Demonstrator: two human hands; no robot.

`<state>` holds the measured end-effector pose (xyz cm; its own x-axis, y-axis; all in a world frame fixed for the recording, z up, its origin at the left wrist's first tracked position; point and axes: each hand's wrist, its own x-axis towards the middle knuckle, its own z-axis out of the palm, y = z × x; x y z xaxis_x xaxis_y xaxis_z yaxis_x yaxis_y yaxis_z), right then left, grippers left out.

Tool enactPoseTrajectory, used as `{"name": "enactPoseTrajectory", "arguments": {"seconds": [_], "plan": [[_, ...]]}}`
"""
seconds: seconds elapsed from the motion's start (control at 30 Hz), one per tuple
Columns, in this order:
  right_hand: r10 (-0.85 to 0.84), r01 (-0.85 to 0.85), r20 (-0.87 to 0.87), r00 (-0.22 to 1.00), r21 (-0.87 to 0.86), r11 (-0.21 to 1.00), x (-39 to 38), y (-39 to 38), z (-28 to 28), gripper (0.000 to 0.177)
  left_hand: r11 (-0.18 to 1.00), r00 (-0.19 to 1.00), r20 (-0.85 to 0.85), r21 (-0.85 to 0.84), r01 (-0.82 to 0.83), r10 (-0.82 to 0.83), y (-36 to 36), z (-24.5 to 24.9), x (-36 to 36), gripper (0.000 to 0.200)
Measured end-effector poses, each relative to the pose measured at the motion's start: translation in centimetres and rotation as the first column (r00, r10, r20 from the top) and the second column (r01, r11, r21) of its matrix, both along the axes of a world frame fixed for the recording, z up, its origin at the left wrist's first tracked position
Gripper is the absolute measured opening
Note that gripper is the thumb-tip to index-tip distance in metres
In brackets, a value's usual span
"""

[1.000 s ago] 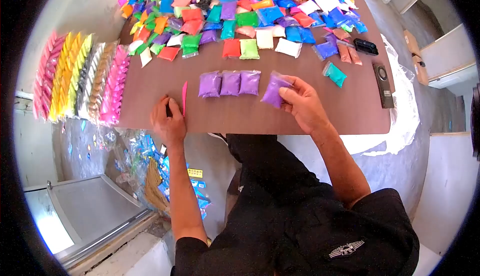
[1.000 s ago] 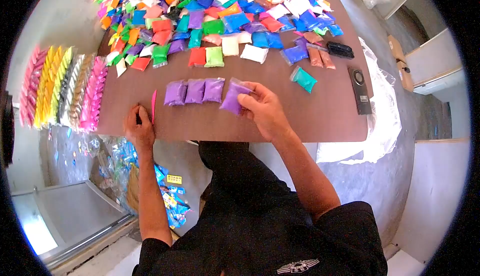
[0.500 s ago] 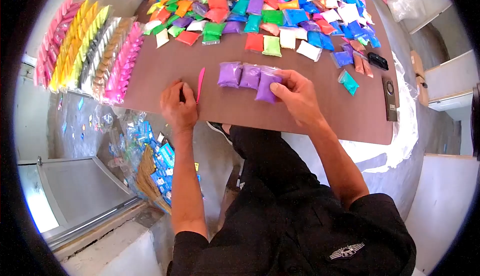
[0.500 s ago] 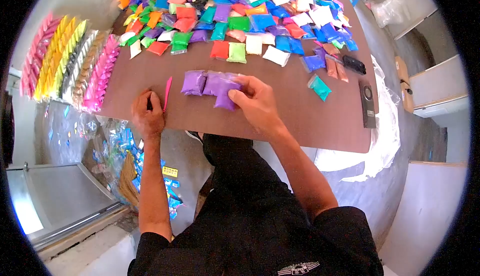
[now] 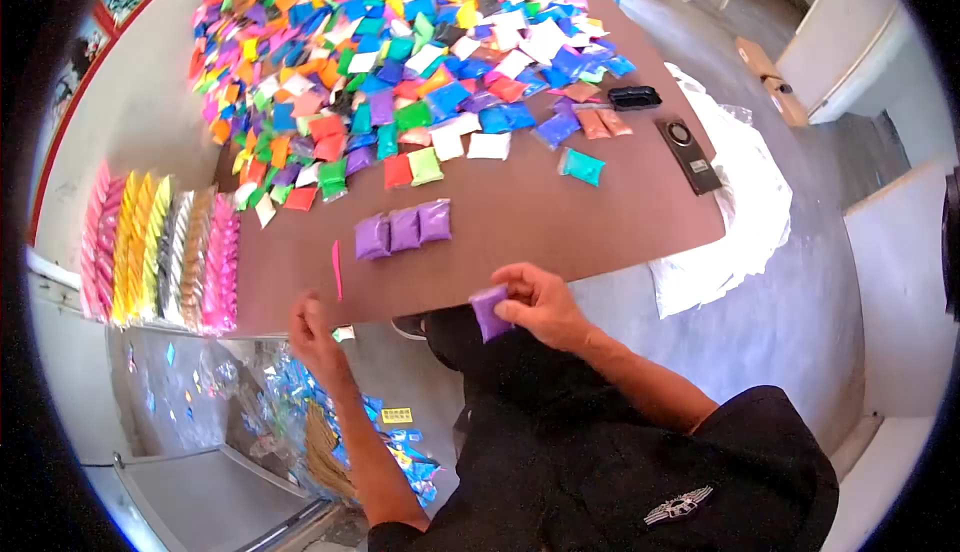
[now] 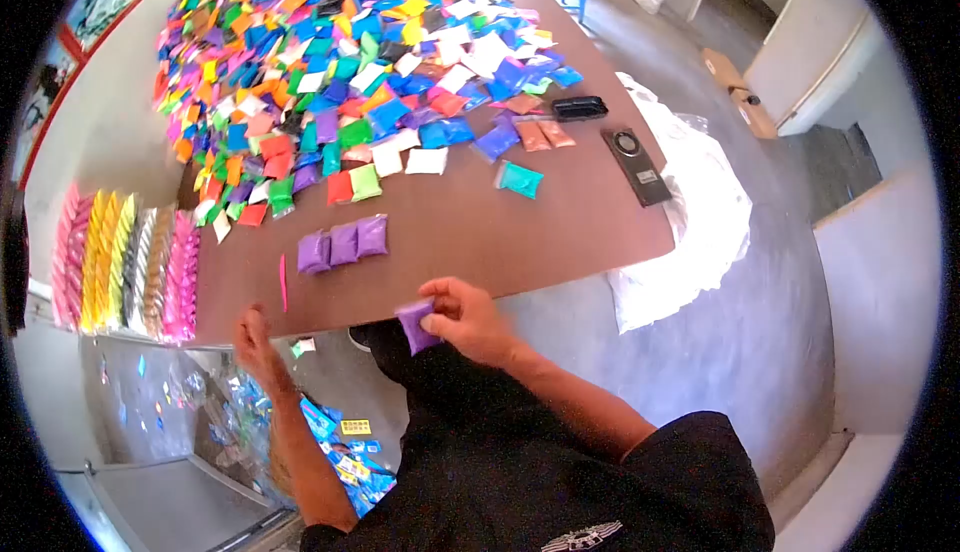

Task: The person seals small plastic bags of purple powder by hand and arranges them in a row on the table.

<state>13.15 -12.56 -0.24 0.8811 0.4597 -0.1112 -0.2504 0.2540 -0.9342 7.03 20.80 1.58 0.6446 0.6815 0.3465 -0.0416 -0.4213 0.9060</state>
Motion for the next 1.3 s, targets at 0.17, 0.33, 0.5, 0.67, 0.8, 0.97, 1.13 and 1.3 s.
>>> {"name": "enactPoseTrajectory", "arguments": {"seconds": [0.17, 0.33, 0.5, 0.67, 0.8, 0.97, 1.13, 1.3], "plan": [[0.06, -0.057, -0.082, 0.995, 0.047, 0.997, -4.1, 0.2, -2.3, 0.038, 0.858, 0.815, -0.271, -0.147, 0.492, -0.513, -14.4, 0.9, -4.7, 0.021], [0.109, -0.111, -0.042, 0.993, -0.048, 0.993, -6.5, -0.6, -2.7, 0.038, 0.847, 0.847, -0.25, -0.401, 0.35, -0.469, -18.3, -2.4, -6.7, 0.026], [0.131, -0.132, -0.046, 0.99, -0.006, 0.991, -7.9, -0.5, -2.9, 0.036, 0.877, 0.858, -0.275, -0.348, 0.331, -0.433, -18.7, -2.0, -7.5, 0.015], [0.157, -0.159, -0.029, 0.987, -0.074, 0.985, -8.7, -0.9, -2.2, 0.029, 0.87, 0.892, -0.194, -0.379, 0.315, -0.407, -20.2, -0.8, -7.0, 0.016], [0.017, -0.011, 0.039, 0.999, -0.167, 0.986, -9.6, -0.9, -3.6, 0.026, 0.857, 0.874, -0.242, -0.422, 0.297, -0.422, -20.9, -1.6, -7.0, 0.02], [-0.031, 0.039, 0.059, 0.998, -0.14, 0.989, -9.3, -1.4, -4.0, 0.023, 0.863, 0.835, -0.347, -0.432, 0.262, -0.427, -21.7, -2.7, -7.3, 0.026], [-0.091, 0.117, 0.171, 0.981, -0.149, 0.982, -9.2, -1.1, -5.5, 0.021, 0.856, 0.787, -0.395, -0.416, 0.306, -0.474, -21.6, -3.6, -7.3, 0.033], [-0.058, 0.059, -0.11, 0.992, 0.009, 0.998, -8.9, -1.6, -4.3, 0.028, 0.804, 0.777, -0.347, -0.503, 0.318, -0.525, -22.8, -2.2, -6.6, 0.037]]}}
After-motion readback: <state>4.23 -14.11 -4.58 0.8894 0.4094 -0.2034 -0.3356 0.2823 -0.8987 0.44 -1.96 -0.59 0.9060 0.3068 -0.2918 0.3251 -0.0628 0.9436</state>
